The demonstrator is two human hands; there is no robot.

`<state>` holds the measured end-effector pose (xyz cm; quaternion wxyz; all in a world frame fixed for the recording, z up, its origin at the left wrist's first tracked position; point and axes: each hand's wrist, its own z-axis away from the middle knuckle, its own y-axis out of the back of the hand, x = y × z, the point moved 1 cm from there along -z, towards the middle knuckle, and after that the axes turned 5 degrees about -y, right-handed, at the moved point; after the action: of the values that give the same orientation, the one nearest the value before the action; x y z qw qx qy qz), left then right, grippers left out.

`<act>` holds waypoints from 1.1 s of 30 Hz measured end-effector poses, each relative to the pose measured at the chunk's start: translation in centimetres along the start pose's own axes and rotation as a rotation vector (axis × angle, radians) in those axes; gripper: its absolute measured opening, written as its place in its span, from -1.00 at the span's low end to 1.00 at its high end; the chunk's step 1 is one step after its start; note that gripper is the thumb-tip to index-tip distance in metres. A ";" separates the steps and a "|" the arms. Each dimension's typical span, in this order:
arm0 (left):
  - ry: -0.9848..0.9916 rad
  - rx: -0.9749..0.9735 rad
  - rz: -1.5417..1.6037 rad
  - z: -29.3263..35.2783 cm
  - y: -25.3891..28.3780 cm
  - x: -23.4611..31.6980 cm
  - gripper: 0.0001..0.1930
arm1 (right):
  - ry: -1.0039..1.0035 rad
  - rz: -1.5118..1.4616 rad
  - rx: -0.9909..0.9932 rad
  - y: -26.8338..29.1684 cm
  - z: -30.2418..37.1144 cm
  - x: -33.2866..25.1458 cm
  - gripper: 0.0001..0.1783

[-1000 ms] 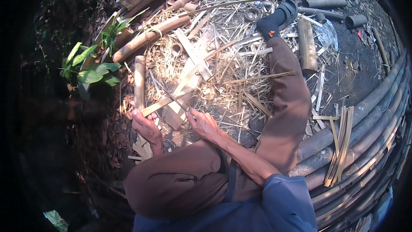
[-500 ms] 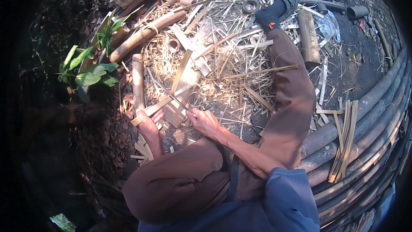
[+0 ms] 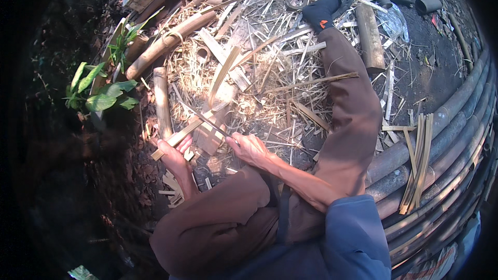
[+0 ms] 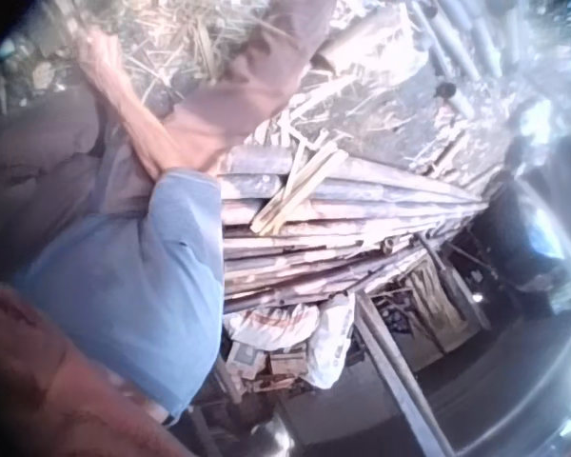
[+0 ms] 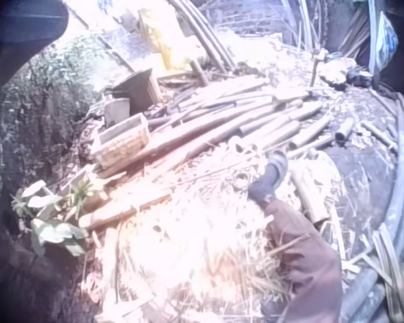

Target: The person sits on the ground and uses a machete to split bamboo strips into smaller pieces. They repeatedly pick up bamboo pieces, split them, and place the resulting strips on the ground.

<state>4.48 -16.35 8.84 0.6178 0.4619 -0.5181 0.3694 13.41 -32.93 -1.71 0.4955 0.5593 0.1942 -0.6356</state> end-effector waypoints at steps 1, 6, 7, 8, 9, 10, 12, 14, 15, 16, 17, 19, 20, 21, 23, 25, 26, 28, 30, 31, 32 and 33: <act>0.000 0.008 0.003 0.2 0.3 -0.1 -0.44 | 0.134 0.065 -0.022 -0.1 0.7 -0.7 -0.62; -0.008 0.008 -0.003 -0.1 0.0 -0.2 -0.41 | -0.004 0.081 0.085 -0.1 -1.5 3.2 -0.67; 0.002 0.024 0.000 0.0 0.6 -0.5 -0.41 | 0.036 0.076 0.036 0.3 -0.5 1.0 -0.66; -0.041 -0.007 -0.027 0.0 1.0 -0.6 -0.45 | 0.208 0.134 0.037 0.1 0.0 1.3 -0.62; -0.026 -0.040 -0.017 0.4 0.8 -0.7 -0.48 | 0.061 0.109 0.081 0.1 -0.5 3.8 -0.58; -0.035 -0.058 -0.007 0.3 0.5 -0.6 -0.52 | -0.020 0.132 0.104 0.5 -1.4 5.1 -0.57; -0.061 -0.003 0.013 0.2 -0.3 -0.3 -0.56 | -0.125 0.011 0.091 0.6 -1.7 4.8 -0.55; -0.110 -0.023 -0.018 -0.1 0.4 -0.3 -0.57 | 0.046 0.100 0.050 0.7 -0.7 2.5 -0.51; -0.133 -0.042 -0.029 -0.2 0.6 -0.2 -0.57 | 0.190 0.116 0.052 0.6 -0.2 3.3 -0.50; -0.137 -0.071 0.026 -0.4 0.7 -1.1 -0.57 | 0.030 0.105 0.139 0.4 -0.6 5.4 -0.50; -0.101 -0.066 0.024 -0.3 0.0 -0.8 -0.56 | -0.124 0.098 0.242 0.9 -1.7 7.5 -0.50; -0.016 -0.047 0.000 0.0 0.0 -0.8 -0.55 | -0.195 0.101 0.084 0.6 -1.3 6.0 -0.49; -0.063 -0.062 0.010 0.0 -0.6 -1.0 -0.54 | -0.117 0.123 0.050 1.2 -0.4 5.4 -0.49; -0.074 -0.039 0.005 0.1 0.9 -0.5 -0.53 | 0.003 0.136 -0.018 0.8 -0.3 4.1 -0.49; -0.084 -0.084 0.036 -0.2 0.6 -0.5 -0.53 | -0.165 0.004 0.168 0.7 -1.8 8.6 -0.50; -0.155 -0.084 -0.031 0.0 1.3 -1.1 -0.51 | -0.264 0.141 -0.011 1.3 -1.5 7.2 -0.49; -0.158 -0.059 -0.024 -0.2 1.8 -1.3 -0.50 | -0.238 0.140 0.022 0.7 -1.8 7.8 -0.49; -0.144 -0.057 -0.044 0.4 1.8 -0.7 -0.47 | -0.189 0.150 0.104 1.0 -1.9 8.8 -0.47; -0.042 0.035 0.036 1.2 3.9 0.9 -0.43 | -0.294 0.152 -0.001 2.5 -1.7 8.0 -0.45; 0.004 0.074 0.078 1.5 5.0 1.7 -0.41 | -0.344 0.150 -0.048 3.5 -1.6 7.0 -0.44; 0.017 0.068 0.142 1.6 6.7 1.9 -0.38 | -0.275 0.219 0.160 2.5 -1.2 7.4 -0.40; 0.033 0.069 0.204 2.1 8.2 2.2 -0.35 | -0.253 0.276 0.185 3.1 -1.1 5.6 -0.36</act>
<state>-3.38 -15.90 12.65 0.5693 0.4217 -0.5389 0.4557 17.27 -35.73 -6.17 0.5448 0.5395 -0.0076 -0.6419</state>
